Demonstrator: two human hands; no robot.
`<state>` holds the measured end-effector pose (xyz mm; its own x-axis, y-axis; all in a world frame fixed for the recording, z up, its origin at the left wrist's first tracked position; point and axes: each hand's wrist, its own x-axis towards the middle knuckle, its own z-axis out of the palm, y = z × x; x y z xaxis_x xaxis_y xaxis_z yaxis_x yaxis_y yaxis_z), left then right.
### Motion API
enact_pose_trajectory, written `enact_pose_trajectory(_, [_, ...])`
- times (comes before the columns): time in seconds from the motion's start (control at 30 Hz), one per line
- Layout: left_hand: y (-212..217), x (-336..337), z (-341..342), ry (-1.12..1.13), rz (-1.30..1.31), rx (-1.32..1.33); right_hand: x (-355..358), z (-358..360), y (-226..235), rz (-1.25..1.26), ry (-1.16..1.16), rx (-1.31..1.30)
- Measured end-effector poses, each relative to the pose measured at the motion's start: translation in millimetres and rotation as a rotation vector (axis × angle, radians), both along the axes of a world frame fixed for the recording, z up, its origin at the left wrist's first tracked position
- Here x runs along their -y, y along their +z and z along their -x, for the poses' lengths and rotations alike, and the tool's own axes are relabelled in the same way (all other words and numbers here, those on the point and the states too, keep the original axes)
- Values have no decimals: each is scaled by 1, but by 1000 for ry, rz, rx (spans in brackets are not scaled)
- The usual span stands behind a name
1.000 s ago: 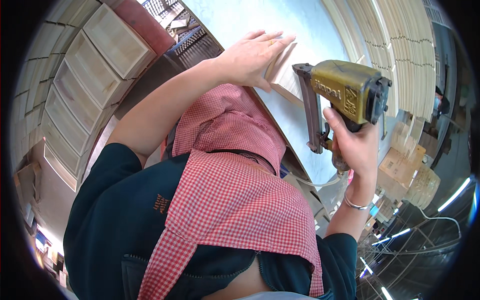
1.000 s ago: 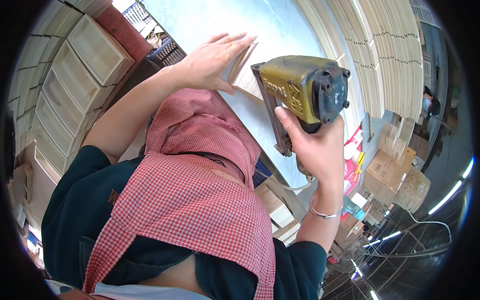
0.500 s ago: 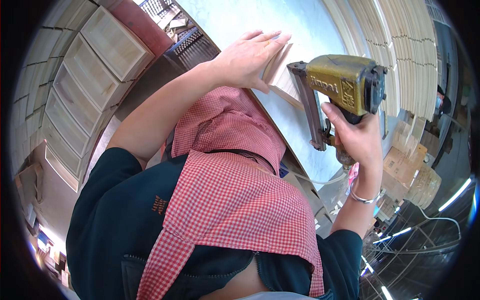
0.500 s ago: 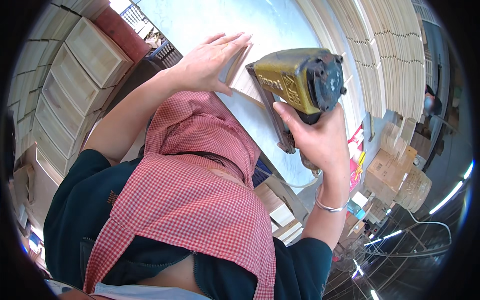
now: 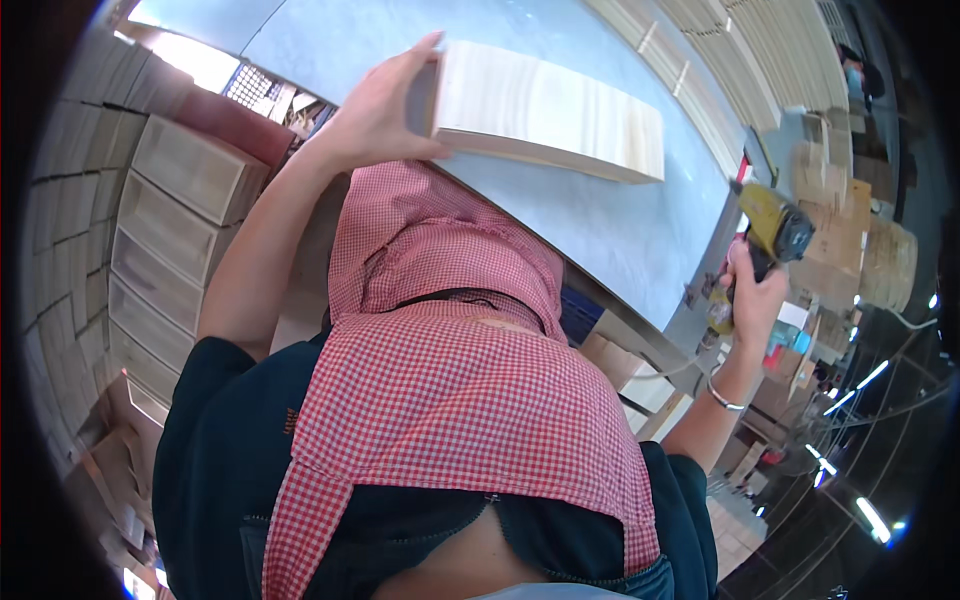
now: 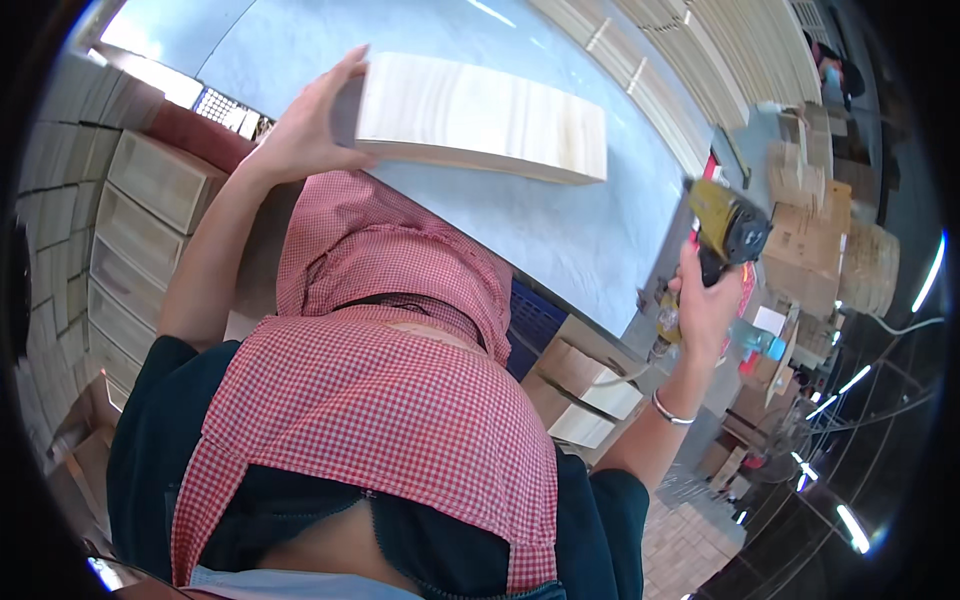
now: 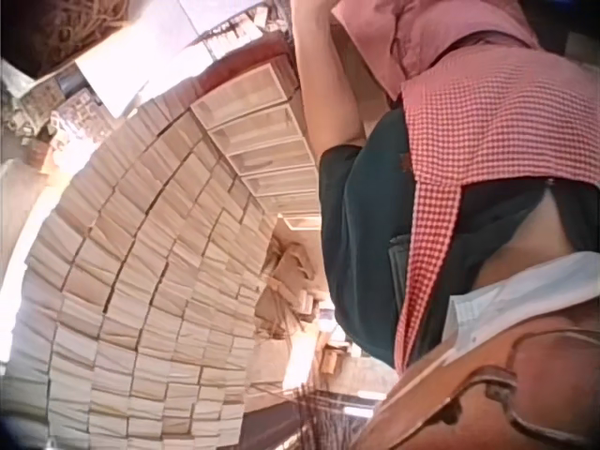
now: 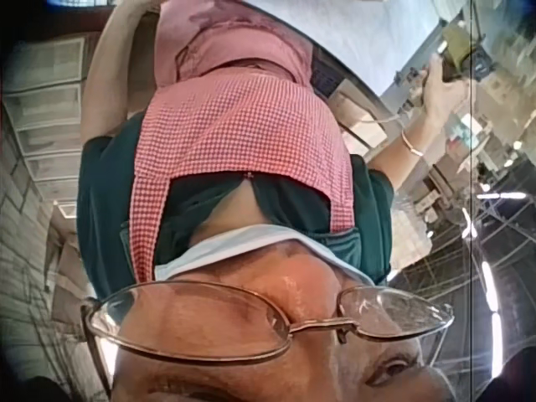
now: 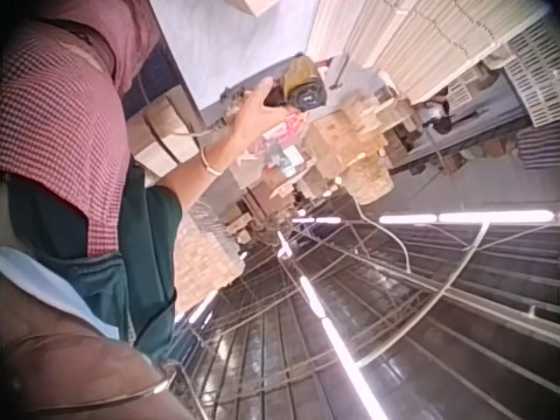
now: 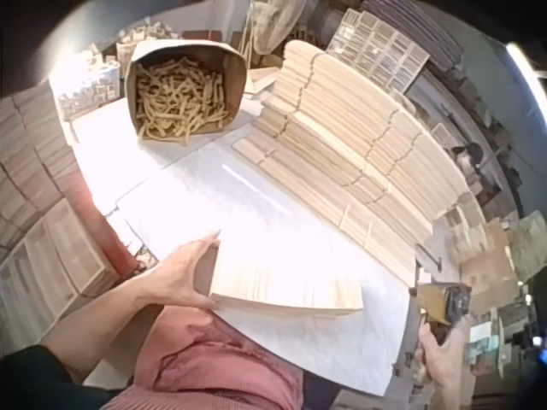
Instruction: Assemble wooden boxes by joining pre-cut wooden panels using a glue bottle and a pneumatic nail gun.
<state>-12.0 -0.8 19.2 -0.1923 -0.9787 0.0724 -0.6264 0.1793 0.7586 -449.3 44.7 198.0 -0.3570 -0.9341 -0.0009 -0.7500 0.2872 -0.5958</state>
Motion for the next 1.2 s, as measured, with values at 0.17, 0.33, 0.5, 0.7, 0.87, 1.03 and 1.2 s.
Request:
enact_pose_trajectory(0.17, [32, -38, -29, 108, -154, -92, -68, 144, -78, -100, -77, -371])
enact_pose_trajectory(0.33, [44, -79, -52, 331, -383, -412, -109, 217, -139, -149, -172, -509])
enact_pose_trajectory(0.5, [37, -96, -103, 408, -910, -1062, -117, 222, -170, -249, -313, -645])
enact_pose_trajectory(0.7, [51, -55, -158, 628, -896, -476, -77, 200, -130, -411, -208, -592])
enact_pose_trajectory(0.87, [55, -14, -157, 658, 47, 253, -73, 223, -125, -483, -186, -594])
enact_pose_trajectory(1.03, [55, 54, -48, 353, 93, 514, 7, 98, -97, 183, 186, -262])
enact_pose_trajectory(1.2, [33, 98, -19, 295, -63, 391, 119, -121, -106, 228, 595, 112])
